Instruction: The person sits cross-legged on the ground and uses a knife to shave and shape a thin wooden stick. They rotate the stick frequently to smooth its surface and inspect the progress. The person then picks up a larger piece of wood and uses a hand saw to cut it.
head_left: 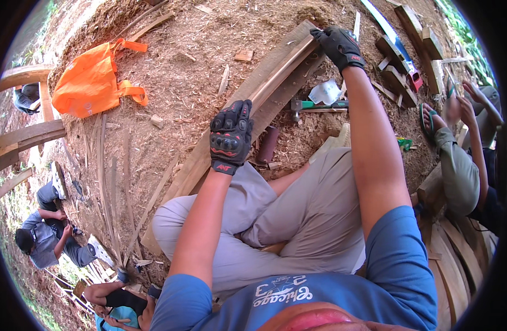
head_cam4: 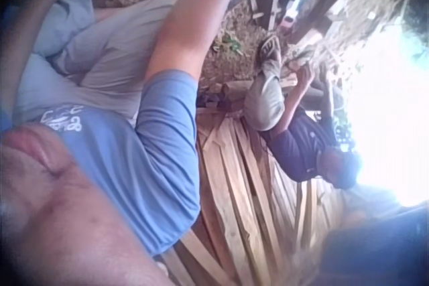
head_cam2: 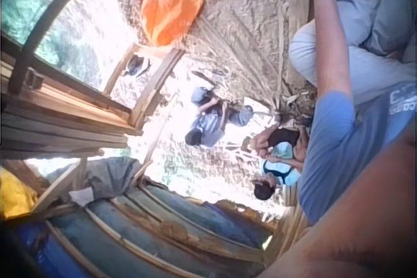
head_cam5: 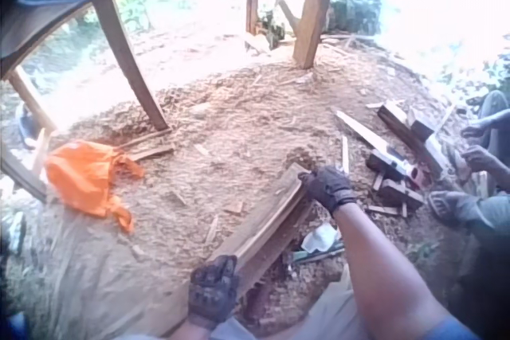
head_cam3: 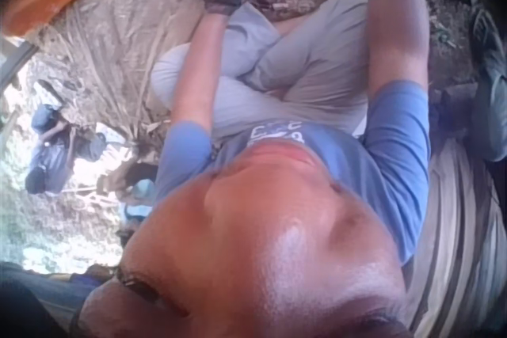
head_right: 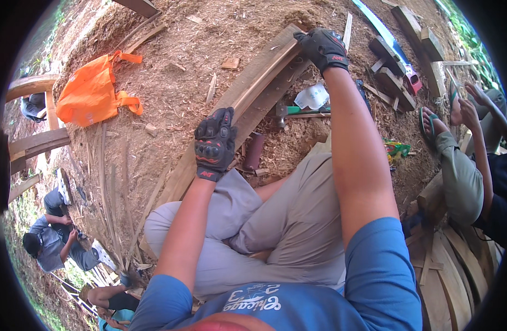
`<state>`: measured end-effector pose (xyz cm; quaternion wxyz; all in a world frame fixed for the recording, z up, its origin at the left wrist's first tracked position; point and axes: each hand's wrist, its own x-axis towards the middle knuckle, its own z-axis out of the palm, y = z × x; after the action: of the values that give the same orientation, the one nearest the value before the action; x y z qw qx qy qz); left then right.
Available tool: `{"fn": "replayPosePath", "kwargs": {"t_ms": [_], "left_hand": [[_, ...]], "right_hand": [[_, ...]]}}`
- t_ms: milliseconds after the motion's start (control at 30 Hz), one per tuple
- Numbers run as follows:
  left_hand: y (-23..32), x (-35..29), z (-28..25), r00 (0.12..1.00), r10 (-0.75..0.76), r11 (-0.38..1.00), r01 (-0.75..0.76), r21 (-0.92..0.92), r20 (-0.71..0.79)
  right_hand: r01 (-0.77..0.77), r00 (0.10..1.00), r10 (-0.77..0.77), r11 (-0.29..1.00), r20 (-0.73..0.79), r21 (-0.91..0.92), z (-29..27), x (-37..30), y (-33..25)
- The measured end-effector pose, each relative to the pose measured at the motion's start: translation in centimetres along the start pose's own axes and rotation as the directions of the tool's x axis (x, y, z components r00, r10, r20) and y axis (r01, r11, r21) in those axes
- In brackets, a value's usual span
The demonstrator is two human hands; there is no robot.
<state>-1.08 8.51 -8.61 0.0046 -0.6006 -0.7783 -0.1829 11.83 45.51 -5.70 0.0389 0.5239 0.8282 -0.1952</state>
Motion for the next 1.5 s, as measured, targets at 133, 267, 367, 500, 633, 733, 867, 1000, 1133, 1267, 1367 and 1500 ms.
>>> {"fn": "replayPosePath", "kwargs": {"t_ms": [133,267,367,500,633,733,867,1000,1133,1267,1367,1500], "left_hand": [[0.0,0.0,0.0,1.000,-0.001,1.000,0.001,0.009,0.013],[0.2,0.0,-0.1,0.999,-0.027,0.999,0.026,0.030,0.033],[0.1,-0.1,0.2,0.999,-0.023,0.999,0.022,0.034,0.035],[-0.1,-0.4,0.5,0.998,-0.026,0.999,0.024,0.039,0.060],[-0.2,-0.4,0.8,0.996,-0.049,0.997,0.044,0.060,0.079],[-0.1,-0.5,1.0,0.999,-0.008,0.998,0.005,0.064,0.052],[0.3,-0.1,0.7,0.998,-0.027,0.999,0.025,0.039,0.064],[0.1,-0.4,0.8,1.000,0.003,1.000,-0.004,0.027,0.020],[-0.1,-0.6,0.9,1.000,-0.005,0.999,0.005,0.048,-0.007],[0.0,-0.4,0.9,0.999,-0.025,0.998,0.023,0.053,0.028],[0.6,0.4,-0.1,0.996,-0.045,0.999,0.043,0.022,0.072],[-0.2,-0.4,-0.1,0.999,-0.037,0.999,0.038,-0.012,0.034]], "right_hand": [[0.010,0.994,-0.005,0.999,-0.113,0.041,0.8,-0.6,0.0],[0.014,0.993,-0.008,0.999,-0.117,0.049,0.8,-0.8,-0.4],[-0.014,0.996,0.017,0.999,-0.083,0.042,0.5,-1.1,-0.3],[0.029,0.975,-0.044,0.997,-0.218,-0.071,0.0,-1.6,-1.1],[0.041,0.972,-0.012,0.992,-0.233,0.121,-2.6,-1.9,0.1],[0.073,0.988,-0.035,0.964,-0.150,0.258,-4.4,-3.1,6.0],[0.092,0.975,-0.103,0.994,-0.197,-0.065,-6.2,-11.5,14.5],[-0.020,0.975,0.030,0.999,-0.219,0.051,-3.1,-25.3,21.1],[-0.006,0.994,-0.021,0.971,-0.112,-0.239,1.3,-40.2,24.2],[-0.034,0.996,0.001,0.927,-0.088,-0.373,7.7,-50.3,29.3],[-0.039,0.982,-0.032,0.930,-0.186,-0.366,9.5,-51.3,29.4],[-0.022,0.976,-0.091,0.862,-0.196,-0.507,10.4,-49.7,31.0]]}}
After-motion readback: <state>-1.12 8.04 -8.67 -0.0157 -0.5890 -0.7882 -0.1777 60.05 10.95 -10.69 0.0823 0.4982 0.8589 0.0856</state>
